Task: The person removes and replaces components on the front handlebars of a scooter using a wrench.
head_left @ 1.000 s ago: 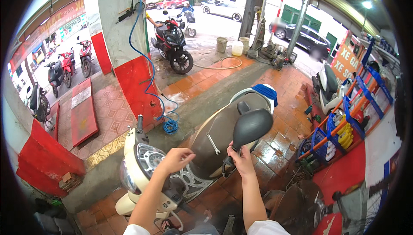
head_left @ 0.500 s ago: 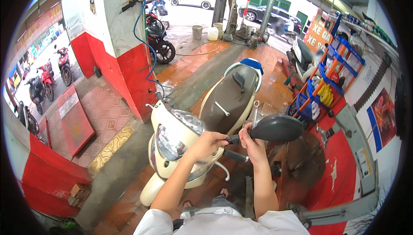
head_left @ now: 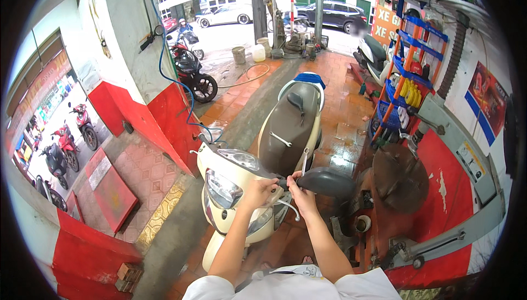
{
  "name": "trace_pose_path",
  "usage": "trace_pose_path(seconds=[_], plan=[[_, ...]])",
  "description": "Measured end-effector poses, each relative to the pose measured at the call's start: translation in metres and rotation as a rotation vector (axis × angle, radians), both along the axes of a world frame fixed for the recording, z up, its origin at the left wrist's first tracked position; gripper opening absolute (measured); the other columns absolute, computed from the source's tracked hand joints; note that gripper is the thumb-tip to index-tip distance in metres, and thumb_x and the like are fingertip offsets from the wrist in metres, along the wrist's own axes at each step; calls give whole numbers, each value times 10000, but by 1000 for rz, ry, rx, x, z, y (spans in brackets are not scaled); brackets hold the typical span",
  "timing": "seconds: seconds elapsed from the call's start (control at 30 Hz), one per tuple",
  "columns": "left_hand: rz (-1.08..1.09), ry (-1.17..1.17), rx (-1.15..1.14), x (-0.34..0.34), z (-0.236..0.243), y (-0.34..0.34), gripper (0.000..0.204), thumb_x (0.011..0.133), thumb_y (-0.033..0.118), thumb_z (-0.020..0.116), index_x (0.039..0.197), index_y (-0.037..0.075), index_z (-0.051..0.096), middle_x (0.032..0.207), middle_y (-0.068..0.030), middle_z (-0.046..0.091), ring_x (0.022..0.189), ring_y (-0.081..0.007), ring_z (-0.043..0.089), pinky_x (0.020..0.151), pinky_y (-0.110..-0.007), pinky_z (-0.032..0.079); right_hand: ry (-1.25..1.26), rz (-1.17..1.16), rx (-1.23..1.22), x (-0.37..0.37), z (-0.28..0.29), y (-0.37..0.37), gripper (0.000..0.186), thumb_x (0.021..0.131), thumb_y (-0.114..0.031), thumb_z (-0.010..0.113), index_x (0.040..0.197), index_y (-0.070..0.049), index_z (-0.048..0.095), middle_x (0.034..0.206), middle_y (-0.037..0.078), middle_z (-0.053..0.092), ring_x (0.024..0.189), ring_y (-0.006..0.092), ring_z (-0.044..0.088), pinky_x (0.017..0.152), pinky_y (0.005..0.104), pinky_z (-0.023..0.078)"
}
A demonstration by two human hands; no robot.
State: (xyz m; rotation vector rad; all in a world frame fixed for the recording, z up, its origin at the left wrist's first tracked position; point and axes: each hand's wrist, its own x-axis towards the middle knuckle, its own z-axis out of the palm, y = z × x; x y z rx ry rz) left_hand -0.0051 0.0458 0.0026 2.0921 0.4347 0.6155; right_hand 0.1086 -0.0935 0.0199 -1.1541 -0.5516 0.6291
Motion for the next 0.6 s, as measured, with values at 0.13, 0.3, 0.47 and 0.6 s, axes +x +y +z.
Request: trace_pose_path(seconds=[0.13,0.3,0.47,0.6], plan=[[45,-8,-63,2,-17,-5,238,908,30,611,1126,2,702,811,-90,716,724,-90,610,674,-278,504,-115,-1,-65,3,-9,-3,205,935,-228,680,968,-62,564,865,-19,583,803,91,540,736,254,439],[164,-10,-89,0,-8,-22,283,885,-42,544,1111,9,707,792,-82,701,685,-87,611,630,-262,505,-477,260,-35,20,9,-14,229,890,-202,724,993,-60,576,876,-15,636,784,91,594,695,256,469],[318,-159,127,1,-20,-48,248,888,-45,541,1089,-14,685,760,-70,676,653,-86,599,590,-267,491,-534,445,242,40,-5,-19,164,869,-26,701,1033,-39,691,933,31,711,820,89,641,734,231,501],[411,-71,-28,13,-32,-59,268,909,-57,477,1100,-26,663,765,-63,648,710,-102,612,607,-272,505,-510,627,109,59,23,-31,223,875,66,634,1073,-20,690,963,37,692,816,74,620,744,227,500]])
